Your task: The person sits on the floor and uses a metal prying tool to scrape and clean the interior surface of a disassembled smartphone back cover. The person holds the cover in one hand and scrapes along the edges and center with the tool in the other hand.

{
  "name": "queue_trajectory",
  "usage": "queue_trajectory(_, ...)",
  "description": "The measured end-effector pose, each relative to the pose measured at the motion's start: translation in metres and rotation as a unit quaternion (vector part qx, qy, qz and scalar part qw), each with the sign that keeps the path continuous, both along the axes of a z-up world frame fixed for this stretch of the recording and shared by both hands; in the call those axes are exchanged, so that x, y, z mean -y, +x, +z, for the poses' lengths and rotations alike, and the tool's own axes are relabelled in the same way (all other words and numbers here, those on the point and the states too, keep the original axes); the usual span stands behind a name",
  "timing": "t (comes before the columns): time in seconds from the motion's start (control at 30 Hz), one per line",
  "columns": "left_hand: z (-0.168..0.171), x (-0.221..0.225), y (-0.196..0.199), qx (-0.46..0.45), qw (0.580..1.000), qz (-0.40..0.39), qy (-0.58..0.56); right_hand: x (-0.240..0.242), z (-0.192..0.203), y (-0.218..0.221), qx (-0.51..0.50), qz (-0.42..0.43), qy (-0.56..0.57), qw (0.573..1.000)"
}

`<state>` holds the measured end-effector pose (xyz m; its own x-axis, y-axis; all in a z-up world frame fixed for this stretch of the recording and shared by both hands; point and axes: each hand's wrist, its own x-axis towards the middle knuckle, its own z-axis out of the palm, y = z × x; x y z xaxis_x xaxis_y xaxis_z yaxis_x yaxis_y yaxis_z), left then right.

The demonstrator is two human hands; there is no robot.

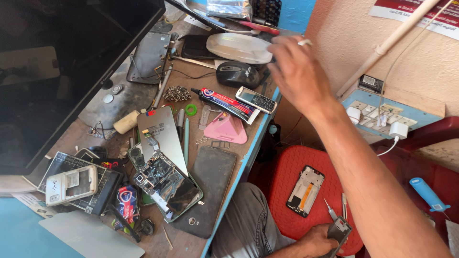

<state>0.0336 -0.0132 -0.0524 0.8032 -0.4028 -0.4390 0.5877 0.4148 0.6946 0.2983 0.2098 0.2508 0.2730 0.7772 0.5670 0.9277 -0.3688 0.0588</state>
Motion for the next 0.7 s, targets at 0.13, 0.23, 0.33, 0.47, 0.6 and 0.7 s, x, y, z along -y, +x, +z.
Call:
queue_trajectory(0.13, -0.004, 0.003, -0.001, -0.020, 1.000, 0.002, -0.012, 0.054, 0.008, -0.045, -0.109, -0.038, 0.097, 0.989)
queue_trajectory(0.23, -0.008, 0.005, -0.003, -0.001, 1.000, 0.002, 0.005, 0.114, -0.002, -0.091, -0.248, -0.115, 0.148, 0.950)
queue_trajectory(0.33, -0.010, 0.005, -0.002, 0.009, 1.000, -0.003, 0.011, 0.181, -0.033, -0.139, -0.325, -0.304, 0.153, 0.882)
queue_trajectory(0.47, -0.010, 0.007, -0.004, 0.012, 1.000, 0.017, -0.005, 0.290, -0.111, -0.200, -0.360, -0.288, 0.234, 0.856)
queue_trajectory(0.6, -0.007, 0.003, -0.004, 0.013, 1.000, 0.008, 0.020, 0.407, -0.211, -0.258, -0.459, -0.330, 0.269, 0.780)
queue_trajectory(0.7, -0.007, 0.000, -0.004, 0.012, 0.999, -0.001, 0.045, 0.463, -0.273, -0.309, -0.531, -0.370, 0.304, 0.699)
